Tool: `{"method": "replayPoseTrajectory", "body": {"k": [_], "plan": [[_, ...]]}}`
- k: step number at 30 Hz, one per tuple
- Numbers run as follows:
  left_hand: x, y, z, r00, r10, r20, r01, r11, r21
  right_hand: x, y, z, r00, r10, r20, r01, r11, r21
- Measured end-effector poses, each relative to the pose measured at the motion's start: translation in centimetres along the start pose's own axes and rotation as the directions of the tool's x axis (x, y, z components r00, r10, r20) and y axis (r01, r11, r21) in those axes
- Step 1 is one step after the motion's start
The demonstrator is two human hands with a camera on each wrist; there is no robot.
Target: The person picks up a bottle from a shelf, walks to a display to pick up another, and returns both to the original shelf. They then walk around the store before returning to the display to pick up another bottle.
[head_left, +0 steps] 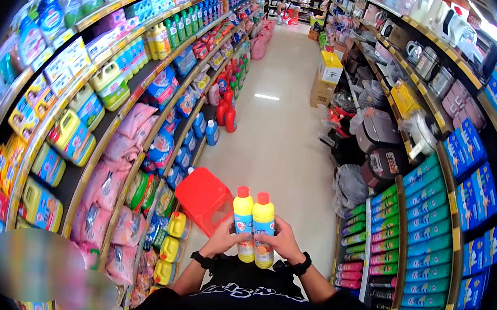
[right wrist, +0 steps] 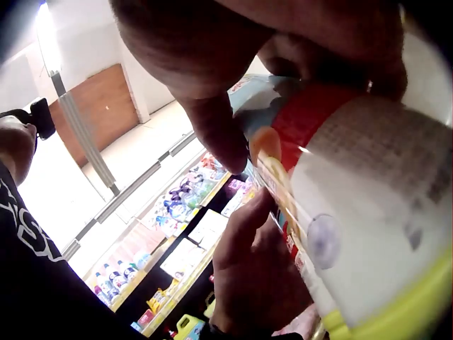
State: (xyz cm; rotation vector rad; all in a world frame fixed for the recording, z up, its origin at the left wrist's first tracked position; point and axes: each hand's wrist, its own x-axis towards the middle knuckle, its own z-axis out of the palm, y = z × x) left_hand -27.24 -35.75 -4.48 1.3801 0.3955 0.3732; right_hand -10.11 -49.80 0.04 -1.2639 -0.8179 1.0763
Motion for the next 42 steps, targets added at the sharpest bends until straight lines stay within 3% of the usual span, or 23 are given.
{"method": "replayPoseTrajectory", "body": {"k": [8,14,20,29,34,35,39,42], "plan": [[15.1,4.8,-6.3,1.000,-0.009,0.022,0.010,0.999,-0.041,15.9,-2.7,-4.6,1.000,-0.004,-0.005,0.005,0.999,0.050],[23.7,5.3,-10.9,0.999,-0.033,-0.017,0.031,0.997,-0.075,26.2,-4.3,-7.0,0.999,0.002,0.041,-0.005,0.997,0.071],[34.1,5.1,-15.5,0.992,-0.034,-0.125,0.027,0.998,-0.064,39.0,-3.1,-11.9,0.988,0.018,0.153,-0.023,0.999,0.031],[47.9,9.2,-22.1,0.928,0.003,-0.372,-0.025,0.998,-0.053,59.2,-7.6,-16.6,0.912,-0.054,0.408,0.069,0.997,-0.024],[51.2,12.3,-25.7,0.854,0.056,-0.517,-0.089,0.995,-0.039,68.1,-8.7,-14.7,0.826,-0.062,0.560,0.056,0.998,0.028],[51.5,12.6,-26.6,0.836,0.058,-0.546,-0.101,0.994,-0.049,69.6,-8.5,-14.1,0.819,-0.062,0.571,0.099,0.995,-0.034],[52.4,14.3,-31.1,0.744,0.050,-0.666,-0.094,0.995,-0.030,75.8,-10.0,-10.2,0.733,-0.093,0.674,0.072,0.996,0.059],[53.3,12.6,-36.5,0.680,0.136,-0.720,-0.218,0.976,-0.021,80.8,-8.9,-6.5,0.703,-0.121,0.701,0.120,0.991,0.050]]}}
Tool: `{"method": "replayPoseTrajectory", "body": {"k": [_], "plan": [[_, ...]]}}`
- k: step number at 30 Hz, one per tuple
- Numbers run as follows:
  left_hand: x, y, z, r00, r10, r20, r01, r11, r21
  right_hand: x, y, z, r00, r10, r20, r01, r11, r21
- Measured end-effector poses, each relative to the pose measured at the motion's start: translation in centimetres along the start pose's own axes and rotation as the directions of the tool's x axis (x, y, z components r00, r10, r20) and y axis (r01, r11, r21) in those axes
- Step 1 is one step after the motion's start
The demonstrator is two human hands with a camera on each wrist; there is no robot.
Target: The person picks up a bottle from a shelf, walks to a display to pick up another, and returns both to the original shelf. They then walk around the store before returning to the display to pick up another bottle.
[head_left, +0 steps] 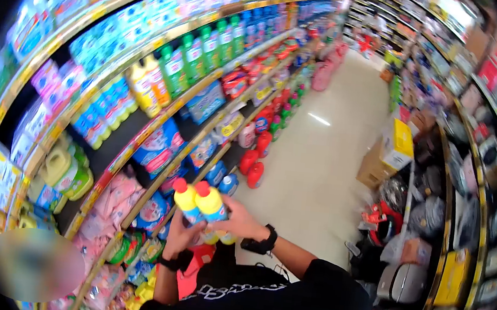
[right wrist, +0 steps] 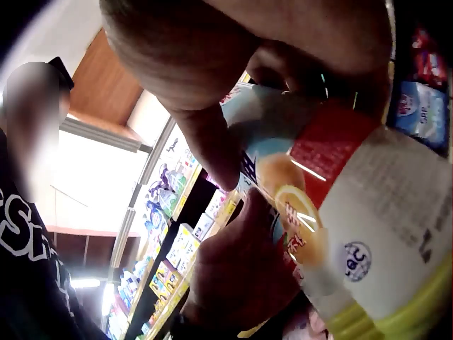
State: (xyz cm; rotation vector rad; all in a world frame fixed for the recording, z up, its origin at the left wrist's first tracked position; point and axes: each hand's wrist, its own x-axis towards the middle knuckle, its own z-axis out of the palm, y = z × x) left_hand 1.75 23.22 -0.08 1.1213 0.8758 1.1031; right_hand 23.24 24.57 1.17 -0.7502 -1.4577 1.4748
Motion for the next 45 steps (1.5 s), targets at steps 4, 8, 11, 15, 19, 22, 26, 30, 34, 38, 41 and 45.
{"method": "replayPoseTrajectory", "body": {"k": [4,8,11,15,19,22,26,30,34,38,41,45], "plan": [[5.9,2.8,-4.4,0.984,0.158,-0.086,-0.142,0.975,0.170,8.8,-0.9,-0.1,0.982,-0.189,-0.002,0.175,0.917,-0.358],[11.7,6.2,-8.8,0.904,0.391,-0.175,-0.321,0.888,0.329,18.3,-1.7,0.4,0.963,-0.261,0.062,0.256,0.826,-0.502],[14.9,8.9,-12.6,0.858,0.460,-0.229,-0.269,0.782,0.562,24.9,-4.1,1.9,0.905,-0.403,0.136,0.410,0.742,-0.530],[18.6,11.7,-15.9,0.716,0.605,-0.348,-0.270,0.700,0.661,32.2,-3.5,3.5,0.845,-0.507,0.166,0.503,0.651,-0.569],[21.6,13.9,-19.0,0.642,0.639,-0.424,-0.203,0.674,0.710,38.4,-2.3,5.5,0.821,-0.556,0.129,0.538,0.679,-0.499],[24.8,13.6,-21.3,0.548,0.636,-0.543,-0.294,0.755,0.587,42.7,-1.4,6.7,0.803,-0.583,0.124,0.557,0.662,-0.502],[27.4,13.5,-23.7,0.524,0.593,-0.612,-0.165,0.775,0.610,46.0,0.3,8.3,0.814,-0.576,0.071,0.512,0.655,-0.556],[29.0,14.4,-24.2,0.479,0.636,-0.604,-0.067,0.713,0.698,48.3,1.7,9.2,0.788,-0.614,0.049,0.540,0.651,-0.533],[30.8,13.9,-26.1,0.443,0.674,-0.592,-0.017,0.666,0.746,49.8,2.6,9.6,0.768,-0.640,0.013,0.533,0.628,-0.567],[31.6,13.8,-27.5,0.489,0.676,-0.551,-0.046,0.651,0.757,50.0,2.4,9.8,0.793,-0.609,-0.007,0.469,0.618,-0.630],[31.9,14.3,-27.8,0.551,0.570,-0.610,0.009,0.726,0.687,50.4,3.1,9.7,0.823,-0.568,0.024,0.408,0.561,-0.720],[32.2,13.9,-28.8,0.537,0.647,-0.542,0.152,0.558,0.816,51.0,3.6,9.9,0.792,-0.610,0.024,0.372,0.451,-0.811]]}}
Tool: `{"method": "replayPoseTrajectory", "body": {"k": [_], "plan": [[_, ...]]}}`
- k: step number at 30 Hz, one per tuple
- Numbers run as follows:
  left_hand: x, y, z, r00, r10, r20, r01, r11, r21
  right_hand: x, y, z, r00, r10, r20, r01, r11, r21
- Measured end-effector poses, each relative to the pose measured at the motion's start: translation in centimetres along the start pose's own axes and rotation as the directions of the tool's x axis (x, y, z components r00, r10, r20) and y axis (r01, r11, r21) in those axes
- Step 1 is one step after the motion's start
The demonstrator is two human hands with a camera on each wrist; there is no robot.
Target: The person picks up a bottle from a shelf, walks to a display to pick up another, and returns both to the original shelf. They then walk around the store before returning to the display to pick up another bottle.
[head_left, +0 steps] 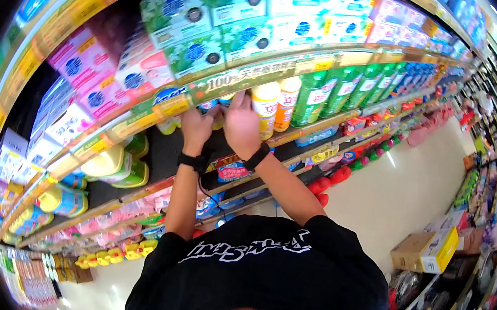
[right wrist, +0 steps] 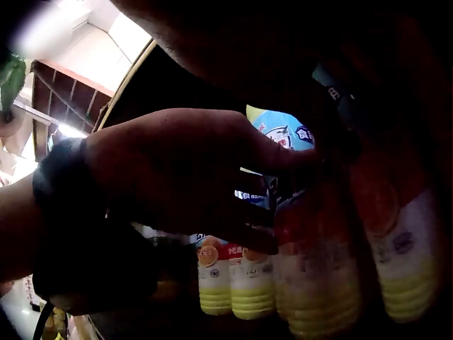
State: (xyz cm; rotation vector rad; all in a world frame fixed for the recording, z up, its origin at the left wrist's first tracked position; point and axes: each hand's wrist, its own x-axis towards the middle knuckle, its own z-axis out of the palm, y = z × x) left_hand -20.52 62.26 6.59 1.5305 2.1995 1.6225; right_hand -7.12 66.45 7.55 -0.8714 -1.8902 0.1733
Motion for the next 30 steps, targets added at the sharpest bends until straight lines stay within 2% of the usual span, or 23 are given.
{"method": "replayPoseTrajectory", "body": {"k": [1,2,3,4,5,6,7,9,10,12,14,18,22,24,27,28,30], "plan": [[0.1,0.2,0.2,0.993,0.104,-0.046,-0.104,0.994,0.014,0.2,-0.6,-0.6,1.000,-0.012,-0.016,0.011,0.996,-0.087],[-0.1,0.4,-0.1,0.999,0.012,0.050,-0.014,0.999,0.040,-0.2,0.6,0.5,0.995,-0.079,0.057,0.086,0.988,-0.127],[-0.3,0.9,0.1,0.998,0.053,0.024,-0.050,0.994,-0.101,0.0,0.9,0.8,0.994,-0.070,0.083,0.085,0.977,-0.194],[-0.4,0.1,0.7,0.976,0.208,-0.060,-0.204,0.977,0.060,0.1,1.2,1.2,0.992,-0.061,0.110,0.088,0.962,-0.259],[-0.2,0.1,0.8,0.985,0.172,-0.032,-0.172,0.985,0.006,0.4,0.2,1.0,0.997,0.010,0.081,0.019,0.939,-0.343],[-0.2,0.4,1.4,0.959,0.243,-0.143,-0.238,0.970,0.048,0.5,0.1,1.6,0.998,0.041,0.045,-0.021,0.925,-0.380],[-0.3,1.4,0.8,0.987,0.149,-0.063,-0.145,0.988,0.056,0.5,0.2,2.0,0.998,0.067,0.012,-0.056,0.911,-0.408],[-0.4,2.5,0.6,0.988,0.144,-0.060,-0.142,0.989,0.051,0.7,-0.6,1.2,0.988,0.145,0.053,-0.121,0.940,-0.319],[-0.4,2.5,0.9,0.980,0.175,-0.095,-0.170,0.983,0.064,0.6,-0.5,1.3,0.971,0.198,0.135,-0.158,0.952,-0.261],[-0.5,2.4,1.3,0.957,0.232,-0.171,-0.218,0.971,0.100,0.1,-0.5,1.4,0.970,0.194,0.147,-0.153,0.956,-0.251],[-0.5,2.2,1.2,0.973,0.186,-0.134,-0.175,0.981,0.088,-0.6,-0.4,1.6,0.973,0.165,0.164,-0.125,0.966,-0.228],[-0.6,2.8,0.9,0.981,0.162,-0.103,-0.150,0.982,0.117,-1.5,-0.6,2.7,0.947,0.257,0.193,-0.199,0.941,-0.275],[-0.7,3.2,0.9,0.977,0.178,-0.115,-0.164,0.979,0.118,-2.3,0.0,2.5,0.948,0.214,0.234,-0.180,0.971,-0.160],[-0.6,3.1,0.8,0.980,0.173,-0.094,-0.170,0.985,0.043,-2.6,0.3,2.1,0.931,0.198,0.308,-0.181,0.980,-0.084],[-0.3,1.7,1.5,0.979,0.175,-0.101,-0.185,0.978,-0.093,-3.8,-0.8,1.2,0.959,0.204,0.198,-0.198,0.979,-0.050],[-0.2,1.0,1.9,0.978,0.178,-0.108,-0.192,0.971,-0.142,-4.3,-0.5,1.1,0.934,0.187,0.303,-0.201,0.979,0.017],[0.1,0.0,2.0,0.988,0.148,-0.046,-0.154,0.973,-0.171,-5.4,-0.9,0.4,0.916,0.179,0.358,-0.206,0.978,0.038]]}}
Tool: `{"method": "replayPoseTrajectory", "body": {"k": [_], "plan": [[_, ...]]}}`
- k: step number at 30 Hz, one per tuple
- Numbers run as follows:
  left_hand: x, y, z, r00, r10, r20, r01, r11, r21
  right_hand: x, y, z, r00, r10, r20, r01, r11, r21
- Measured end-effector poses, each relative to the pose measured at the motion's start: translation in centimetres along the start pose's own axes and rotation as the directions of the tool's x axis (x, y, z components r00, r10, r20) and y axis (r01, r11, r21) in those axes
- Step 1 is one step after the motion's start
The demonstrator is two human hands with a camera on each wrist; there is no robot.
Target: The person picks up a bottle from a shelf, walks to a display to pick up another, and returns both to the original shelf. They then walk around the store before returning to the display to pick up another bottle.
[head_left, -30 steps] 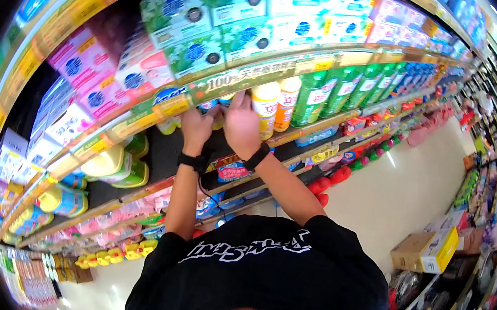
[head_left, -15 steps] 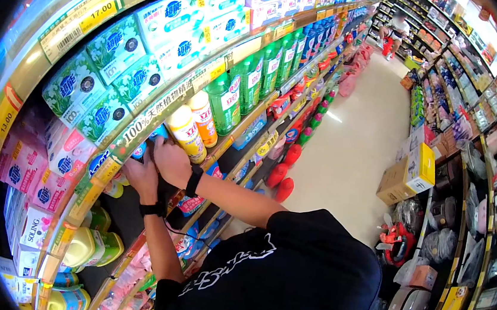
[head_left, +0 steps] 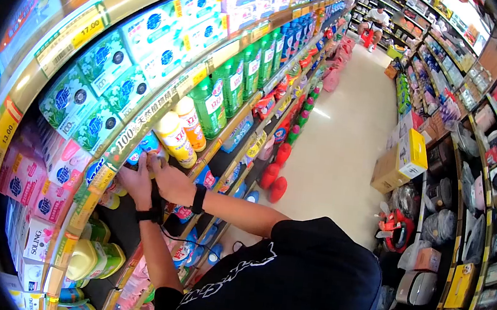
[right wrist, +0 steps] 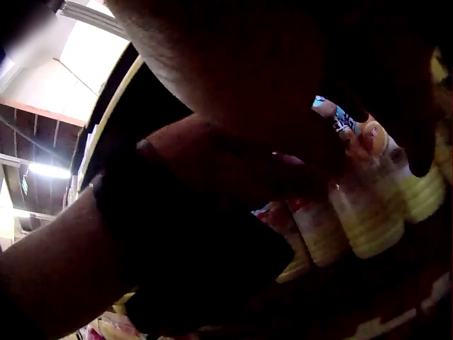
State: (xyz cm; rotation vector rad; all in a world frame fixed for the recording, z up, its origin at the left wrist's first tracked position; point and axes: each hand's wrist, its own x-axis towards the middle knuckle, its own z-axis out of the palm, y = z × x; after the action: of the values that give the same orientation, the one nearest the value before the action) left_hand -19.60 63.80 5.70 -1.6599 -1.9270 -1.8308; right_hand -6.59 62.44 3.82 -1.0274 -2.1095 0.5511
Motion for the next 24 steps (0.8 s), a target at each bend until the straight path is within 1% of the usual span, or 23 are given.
{"method": "replayPoseTrajectory", "body": {"k": [1,2,5,6,9,10,13,14,17,18,21,22,24], "plan": [[0.0,-0.5,-0.1,0.999,-0.018,0.029,0.018,1.000,-0.011,-0.6,-0.6,-0.9,1.000,-0.001,0.027,0.001,1.000,0.012],[-0.1,-0.9,0.0,1.000,-0.015,0.020,0.016,0.999,-0.036,-1.4,-1.3,-1.8,0.996,0.048,0.074,-0.050,0.998,0.034],[-0.6,-0.8,-0.7,0.998,0.009,0.070,-0.004,0.997,-0.072,-4.0,-2.1,-3.8,1.000,-0.019,0.020,0.015,0.986,0.168],[-1.0,-1.4,-1.0,0.985,-0.039,0.168,0.082,0.963,-0.256,-4.6,-1.6,-3.4,1.000,-0.012,0.016,0.008,0.983,0.182],[-4.5,2.5,-1.4,1.000,-0.023,0.006,0.024,0.995,-0.093,-7.7,-2.9,-7.4,0.997,-0.065,-0.033,0.071,0.968,0.242],[-6.2,6.7,-2.1,0.997,-0.067,0.023,0.068,0.998,-0.017,-8.6,-2.9,-8.5,0.999,-0.037,0.002,0.035,0.971,0.237],[-11.3,9.8,-1.5,0.978,-0.175,0.113,0.185,0.980,-0.078,-11.8,-1.9,-10.7,0.998,-0.038,0.041,0.021,0.937,0.349],[-13.1,9.7,-1.1,0.973,-0.166,0.158,0.180,0.980,-0.080,-13.4,-1.9,-11.2,0.987,-0.063,-0.146,0.115,0.919,0.378],[-18.8,13.2,-0.9,0.957,-0.085,0.276,0.134,0.978,-0.161,-17.9,0.3,-12.6,0.993,-0.100,-0.059,0.114,0.933,0.341],[-20.7,13.6,-0.8,0.945,-0.090,0.314,0.138,0.981,-0.135,-19.4,0.5,-13.5,0.998,-0.059,0.013,0.051,0.933,0.355],[-27.1,15.4,-1.1,0.891,-0.214,0.401,0.313,0.929,-0.199,-25.2,1.0,-15.2,0.996,-0.042,0.077,0.004,0.896,0.445],[-29.7,16.1,-0.9,0.931,-0.150,0.332,0.247,0.929,-0.275,-27.3,0.9,-15.3,0.999,-0.041,0.014,0.029,0.869,0.494],[-33.6,17.4,-2.0,0.912,-0.218,0.347,0.307,0.925,-0.225,-31.0,0.9,-15.2,0.997,-0.043,0.066,0.001,0.843,0.538]]}}
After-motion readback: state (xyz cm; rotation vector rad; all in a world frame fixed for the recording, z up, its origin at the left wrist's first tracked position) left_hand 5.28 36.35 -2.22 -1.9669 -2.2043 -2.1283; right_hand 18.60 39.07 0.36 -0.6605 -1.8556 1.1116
